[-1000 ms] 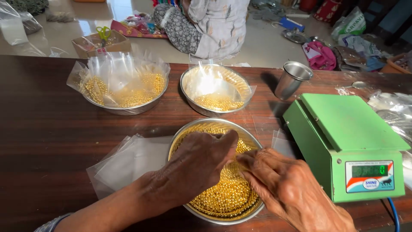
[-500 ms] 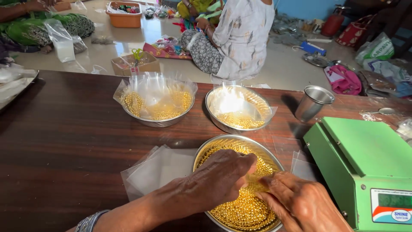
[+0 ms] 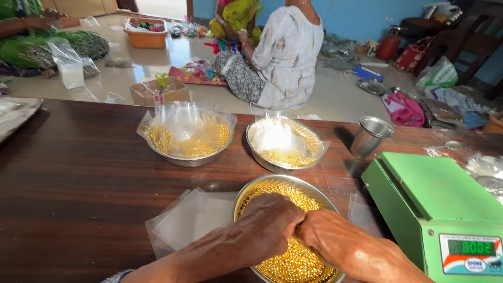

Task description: The person scoops gold-colored beads by hand from a large metal bowl into small clear plastic bags, places a filled bag on a digital weighing scale, and adjusts the bead amount while reading the display. They then seal the filled bag and set it with other completed bags on the table.

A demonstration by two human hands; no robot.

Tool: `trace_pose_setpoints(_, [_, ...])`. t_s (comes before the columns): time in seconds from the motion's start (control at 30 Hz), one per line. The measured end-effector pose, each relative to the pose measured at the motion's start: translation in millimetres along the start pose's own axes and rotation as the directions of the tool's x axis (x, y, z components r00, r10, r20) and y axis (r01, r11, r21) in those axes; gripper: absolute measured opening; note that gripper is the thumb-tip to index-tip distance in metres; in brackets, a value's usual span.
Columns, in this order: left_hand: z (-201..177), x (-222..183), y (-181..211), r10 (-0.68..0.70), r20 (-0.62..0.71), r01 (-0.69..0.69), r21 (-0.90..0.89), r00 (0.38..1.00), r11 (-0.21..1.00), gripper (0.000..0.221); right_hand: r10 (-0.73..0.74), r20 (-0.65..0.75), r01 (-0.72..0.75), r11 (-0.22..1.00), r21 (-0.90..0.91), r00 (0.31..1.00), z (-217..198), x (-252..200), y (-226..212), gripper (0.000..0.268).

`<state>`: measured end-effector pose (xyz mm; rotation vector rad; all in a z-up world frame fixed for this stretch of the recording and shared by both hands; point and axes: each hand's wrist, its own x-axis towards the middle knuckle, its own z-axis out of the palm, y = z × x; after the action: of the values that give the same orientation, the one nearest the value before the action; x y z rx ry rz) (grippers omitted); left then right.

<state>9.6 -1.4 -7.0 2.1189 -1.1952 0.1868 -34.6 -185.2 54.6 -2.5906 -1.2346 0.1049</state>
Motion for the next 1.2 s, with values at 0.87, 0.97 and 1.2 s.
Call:
trace_pose_setpoints(0.87, [-77,27,-23,-0.672,0.126,0.666,-0.352,0.73,0.657,0.026,0.585,-0.147,-0.189,0.474,0.86,0.798,3,-40,41,0.021])
trace_pose_setpoints(0.97, [-96,52,-13,-0.257,-0.008,0.255,0.136,0.966,0.957,0.012,0.289,-0.346,-0.024,0.797,0.603,0.892,37,-32,43,0.015])
trace_pose_setpoints(1.2, [-54,145,55,0.045,-0.223,-0.001,0.194,0.974,0.981,0.028,0.055,-0.523,-0.026,0.998,0.063,0.85,87,-39,32,0.031])
